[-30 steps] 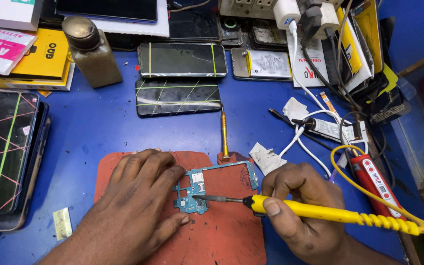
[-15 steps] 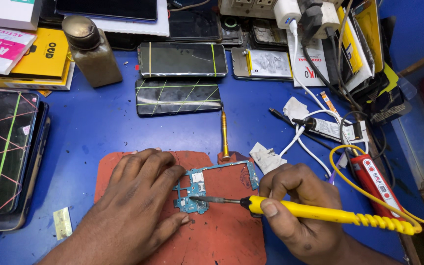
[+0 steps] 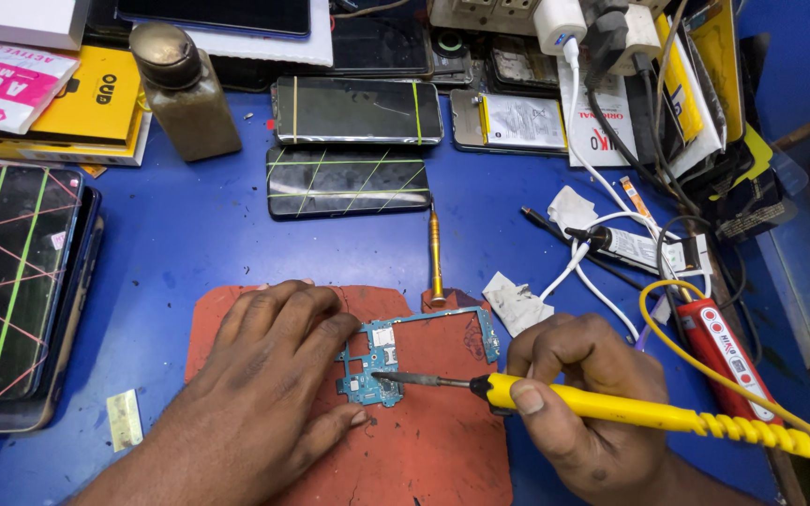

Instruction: The person uses a soldering iron to apply heat to a small blue circuit board placed on a red mat. The hands hold the board steady while the tool is applied to specific points on the board surface.

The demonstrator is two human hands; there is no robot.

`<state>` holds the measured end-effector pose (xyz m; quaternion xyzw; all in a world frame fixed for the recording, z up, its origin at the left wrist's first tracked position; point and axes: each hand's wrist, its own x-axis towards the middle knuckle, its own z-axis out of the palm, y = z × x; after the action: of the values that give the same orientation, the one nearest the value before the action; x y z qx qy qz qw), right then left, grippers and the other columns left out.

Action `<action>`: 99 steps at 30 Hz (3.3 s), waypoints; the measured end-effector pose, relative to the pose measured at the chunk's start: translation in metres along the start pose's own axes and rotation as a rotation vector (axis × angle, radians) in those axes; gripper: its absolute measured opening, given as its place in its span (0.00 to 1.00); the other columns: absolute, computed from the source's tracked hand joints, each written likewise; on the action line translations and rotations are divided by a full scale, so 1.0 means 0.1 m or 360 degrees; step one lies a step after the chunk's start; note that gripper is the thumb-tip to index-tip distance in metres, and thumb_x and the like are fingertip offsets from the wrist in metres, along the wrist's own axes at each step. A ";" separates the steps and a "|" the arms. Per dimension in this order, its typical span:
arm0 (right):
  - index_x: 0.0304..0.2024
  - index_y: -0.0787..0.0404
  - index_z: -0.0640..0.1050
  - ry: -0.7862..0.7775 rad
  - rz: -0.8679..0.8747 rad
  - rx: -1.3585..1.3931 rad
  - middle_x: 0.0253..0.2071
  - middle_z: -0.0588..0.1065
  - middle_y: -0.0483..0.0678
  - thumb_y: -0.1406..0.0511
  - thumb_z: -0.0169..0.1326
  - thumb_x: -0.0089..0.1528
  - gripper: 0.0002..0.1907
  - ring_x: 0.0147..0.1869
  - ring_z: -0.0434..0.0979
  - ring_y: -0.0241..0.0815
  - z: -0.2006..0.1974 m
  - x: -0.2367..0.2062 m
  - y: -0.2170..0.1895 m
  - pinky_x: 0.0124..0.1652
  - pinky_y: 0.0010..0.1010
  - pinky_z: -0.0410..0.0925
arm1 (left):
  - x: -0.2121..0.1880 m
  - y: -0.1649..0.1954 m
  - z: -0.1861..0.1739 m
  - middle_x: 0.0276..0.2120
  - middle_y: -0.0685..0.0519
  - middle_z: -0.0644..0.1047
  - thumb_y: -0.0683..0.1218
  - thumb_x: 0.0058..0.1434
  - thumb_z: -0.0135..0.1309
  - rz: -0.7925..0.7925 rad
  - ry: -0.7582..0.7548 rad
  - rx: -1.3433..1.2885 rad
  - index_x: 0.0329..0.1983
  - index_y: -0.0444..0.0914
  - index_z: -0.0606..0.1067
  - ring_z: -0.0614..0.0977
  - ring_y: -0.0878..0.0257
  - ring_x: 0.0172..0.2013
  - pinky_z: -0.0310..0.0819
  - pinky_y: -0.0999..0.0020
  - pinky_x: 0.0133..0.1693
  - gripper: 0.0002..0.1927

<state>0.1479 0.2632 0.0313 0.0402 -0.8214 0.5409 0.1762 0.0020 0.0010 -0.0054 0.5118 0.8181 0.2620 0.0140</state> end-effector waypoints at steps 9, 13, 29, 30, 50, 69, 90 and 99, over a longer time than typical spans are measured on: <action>0.39 0.62 0.68 -0.0001 -0.0004 -0.0016 0.32 0.75 0.50 0.68 0.53 0.66 0.07 0.32 0.72 0.31 0.00 0.00 0.00 0.34 0.23 0.69 | 0.00 0.00 0.00 0.60 0.40 0.66 0.62 0.53 0.62 0.0000 0.0003 -0.0012 0.60 0.36 0.70 0.63 0.39 0.65 0.53 0.41 0.63 0.37; 0.39 0.62 0.68 -0.0015 -0.0012 -0.0056 0.32 0.75 0.49 0.68 0.53 0.66 0.06 0.32 0.73 0.31 0.00 0.01 0.00 0.34 0.22 0.70 | -0.01 -0.01 0.01 0.60 0.40 0.66 0.62 0.53 0.62 -0.0010 -0.0025 -0.0006 0.60 0.37 0.69 0.63 0.39 0.65 0.53 0.40 0.63 0.37; 0.38 0.62 0.68 -0.0003 -0.0010 -0.0039 0.32 0.75 0.50 0.68 0.53 0.66 0.07 0.33 0.73 0.32 0.00 0.01 -0.01 0.34 0.23 0.70 | 0.00 -0.01 0.01 0.60 0.40 0.66 0.62 0.53 0.62 0.0001 -0.0010 -0.0005 0.60 0.37 0.69 0.63 0.39 0.65 0.53 0.40 0.63 0.37; 0.39 0.62 0.68 -0.0008 -0.0009 -0.0028 0.32 0.75 0.50 0.68 0.53 0.66 0.07 0.33 0.72 0.32 0.00 0.01 -0.01 0.34 0.23 0.70 | 0.00 -0.01 0.00 0.60 0.40 0.66 0.62 0.53 0.62 0.0003 -0.0006 -0.0001 0.60 0.37 0.69 0.63 0.39 0.65 0.53 0.40 0.63 0.37; 0.37 0.62 0.68 0.0053 -0.0029 -0.0049 0.31 0.75 0.49 0.68 0.54 0.65 0.07 0.32 0.72 0.32 0.00 0.01 -0.01 0.34 0.23 0.70 | 0.00 0.01 -0.01 0.59 0.42 0.67 0.61 0.53 0.62 0.0014 0.0005 0.0010 0.59 0.38 0.70 0.64 0.40 0.64 0.52 0.41 0.64 0.36; 0.38 0.62 0.68 0.0012 -0.0015 0.0041 0.33 0.74 0.49 0.69 0.54 0.66 0.07 0.35 0.74 0.33 0.01 -0.01 0.02 0.37 0.24 0.71 | 0.00 0.00 0.00 0.60 0.40 0.67 0.62 0.54 0.62 -0.0013 -0.0015 0.0004 0.59 0.37 0.70 0.63 0.40 0.65 0.53 0.41 0.63 0.37; 0.38 0.62 0.68 -0.0008 0.0000 -0.0068 0.31 0.76 0.49 0.68 0.54 0.65 0.07 0.31 0.73 0.32 -0.01 -0.01 -0.01 0.33 0.22 0.69 | -0.01 -0.01 0.02 0.61 0.39 0.66 0.63 0.55 0.61 -0.0002 -0.0004 -0.0002 0.60 0.36 0.70 0.63 0.39 0.65 0.52 0.40 0.63 0.37; 0.39 0.62 0.68 -0.0034 -0.0017 -0.0014 0.32 0.75 0.50 0.68 0.54 0.66 0.07 0.33 0.74 0.33 -0.01 -0.01 0.00 0.34 0.23 0.70 | -0.02 -0.02 0.03 0.61 0.38 0.66 0.63 0.54 0.61 -0.0008 -0.0015 0.0003 0.61 0.36 0.69 0.62 0.38 0.65 0.52 0.39 0.63 0.38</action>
<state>0.1490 0.2637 0.0313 0.0497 -0.8253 0.5359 0.1707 0.0021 -0.0003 -0.0094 0.5110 0.8195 0.2587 0.0179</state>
